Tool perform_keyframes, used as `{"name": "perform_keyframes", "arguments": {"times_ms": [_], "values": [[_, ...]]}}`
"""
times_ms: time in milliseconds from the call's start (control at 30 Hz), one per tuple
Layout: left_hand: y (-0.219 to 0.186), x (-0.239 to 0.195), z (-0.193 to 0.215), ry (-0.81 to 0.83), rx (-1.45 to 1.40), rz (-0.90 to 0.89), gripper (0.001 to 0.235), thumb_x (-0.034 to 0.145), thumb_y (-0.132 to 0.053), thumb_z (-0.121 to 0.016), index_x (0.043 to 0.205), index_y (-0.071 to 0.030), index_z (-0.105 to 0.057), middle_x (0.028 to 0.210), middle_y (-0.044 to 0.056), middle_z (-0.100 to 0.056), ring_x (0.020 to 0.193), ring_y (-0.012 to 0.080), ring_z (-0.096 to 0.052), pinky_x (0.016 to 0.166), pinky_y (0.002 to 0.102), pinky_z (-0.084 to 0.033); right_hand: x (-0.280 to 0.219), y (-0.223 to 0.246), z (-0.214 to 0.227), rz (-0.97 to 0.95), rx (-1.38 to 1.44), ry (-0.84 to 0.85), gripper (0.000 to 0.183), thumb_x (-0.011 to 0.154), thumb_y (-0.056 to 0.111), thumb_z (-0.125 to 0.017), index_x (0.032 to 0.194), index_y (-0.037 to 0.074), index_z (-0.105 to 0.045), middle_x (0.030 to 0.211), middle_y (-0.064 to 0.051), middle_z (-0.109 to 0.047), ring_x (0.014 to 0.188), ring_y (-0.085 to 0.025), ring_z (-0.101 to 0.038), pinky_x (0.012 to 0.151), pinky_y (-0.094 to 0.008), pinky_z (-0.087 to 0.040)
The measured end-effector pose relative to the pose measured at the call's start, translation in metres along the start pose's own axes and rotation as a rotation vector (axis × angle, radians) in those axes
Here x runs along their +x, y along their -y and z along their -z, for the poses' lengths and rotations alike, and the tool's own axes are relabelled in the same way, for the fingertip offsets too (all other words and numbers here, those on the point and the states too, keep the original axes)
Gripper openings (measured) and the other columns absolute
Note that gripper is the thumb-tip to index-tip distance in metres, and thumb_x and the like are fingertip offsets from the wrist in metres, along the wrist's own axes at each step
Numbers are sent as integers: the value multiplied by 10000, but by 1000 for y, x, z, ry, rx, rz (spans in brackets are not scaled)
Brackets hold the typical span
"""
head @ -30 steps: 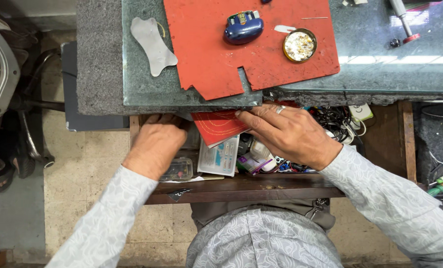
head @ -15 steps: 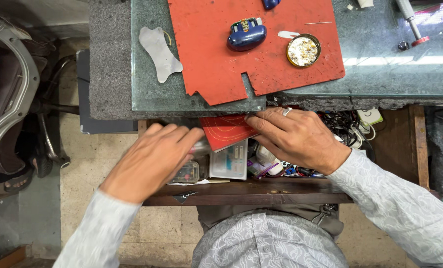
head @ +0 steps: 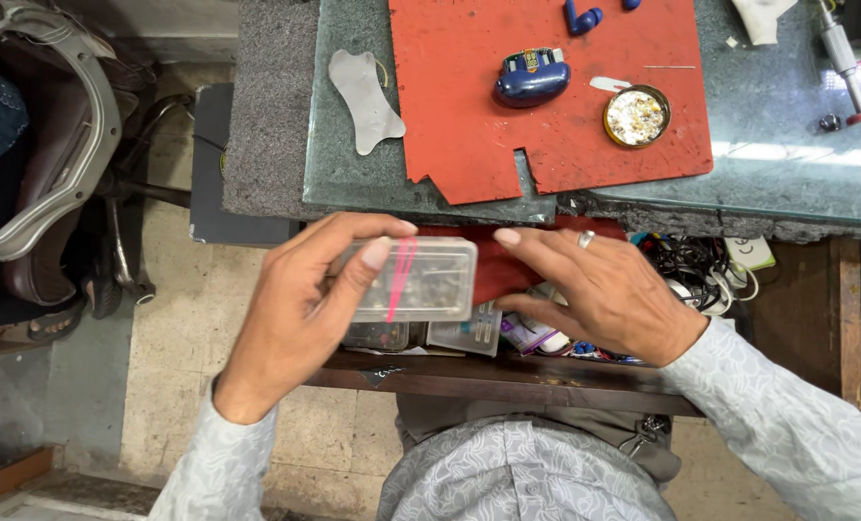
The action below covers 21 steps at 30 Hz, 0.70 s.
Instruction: The person uses a soldering iron to reflow solder joints on a small green circuit board inside a blue earbud casing. They repeatedly dip the iron tip into a soldering paste tin, apply heat to specific points on the board, and adjust the casing orientation. The person also retrieves a small component from a plastic parts box and continues soldering.
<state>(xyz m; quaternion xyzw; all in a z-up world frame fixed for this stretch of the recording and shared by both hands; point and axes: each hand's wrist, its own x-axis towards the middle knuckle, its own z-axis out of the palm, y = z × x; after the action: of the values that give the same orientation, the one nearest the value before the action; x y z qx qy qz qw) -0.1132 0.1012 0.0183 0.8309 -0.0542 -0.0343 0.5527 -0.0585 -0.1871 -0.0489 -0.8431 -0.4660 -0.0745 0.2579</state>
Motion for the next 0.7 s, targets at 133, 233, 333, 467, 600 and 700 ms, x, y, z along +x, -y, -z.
{"name": "perform_keyframes", "arguments": {"times_ms": [133, 233, 333, 467, 600, 700], "values": [[2, 6, -15, 40, -44, -74, 339, 1087, -290, -519, 1213, -42, -712, 1132, 71, -759, 1004, 155, -742, 828, 296, -594, -2, 2, -1, 10, 47, -99, 792, 846, 314, -855, 1443, 37, -414, 1258, -148, -699, 837, -272, -721, 624, -353, -550], [1, 10, -25, 75, -62, -25, 351, 1066, -315, -516, 1202, -68, -726, 1147, 57, -776, 1022, 156, -763, 841, 297, -608, -4, 0, 4, 94, 13, -166, 723, 858, 240, -869, 1424, 56, -459, 1279, -153, -679, 927, -272, -736, 688, -341, -575], [-1, 11, -29, 92, -76, -134, 353, 1104, -315, -495, 1223, -60, -708, 1208, 62, -754, 1142, 175, -735, 949, 308, -581, -2, 1, 7, 80, 5, -160, 654, 817, 190, -879, 1360, 45, -544, 1245, -154, -682, 935, -273, -732, 717, -350, -590], [1, 12, -32, 100, -110, -91, 356, 1097, -317, -501, 1251, -59, -692, 1238, 68, -745, 1165, 176, -725, 971, 322, -579, 1, 6, 15, 96, -10, -164, 599, 790, 142, -871, 1330, 71, -622, 1241, -141, -682, 956, -251, -726, 754, -347, -603], [6, 10, -30, 226, -429, -85, 506, 1027, -293, -643, 1436, -27, -504, 1461, 124, -577, 1320, 214, -623, 1095, 363, -539, 5, 10, 21, 81, -3, -221, 614, 765, 38, -842, 1344, 95, -647, 1272, -133, -680, 985, -256, -720, 789, -352, -605], [12, 5, -40, 238, -576, -75, 687, 972, -208, -743, 1522, -17, -379, 1563, 167, -486, 1400, 243, -561, 1170, 393, -508, 4, 9, 25, 44, 54, -218, 668, 663, -17, -785, 1317, 58, -669, 1279, -145, -687, 992, -269, -733, 781, -365, -605]]}}
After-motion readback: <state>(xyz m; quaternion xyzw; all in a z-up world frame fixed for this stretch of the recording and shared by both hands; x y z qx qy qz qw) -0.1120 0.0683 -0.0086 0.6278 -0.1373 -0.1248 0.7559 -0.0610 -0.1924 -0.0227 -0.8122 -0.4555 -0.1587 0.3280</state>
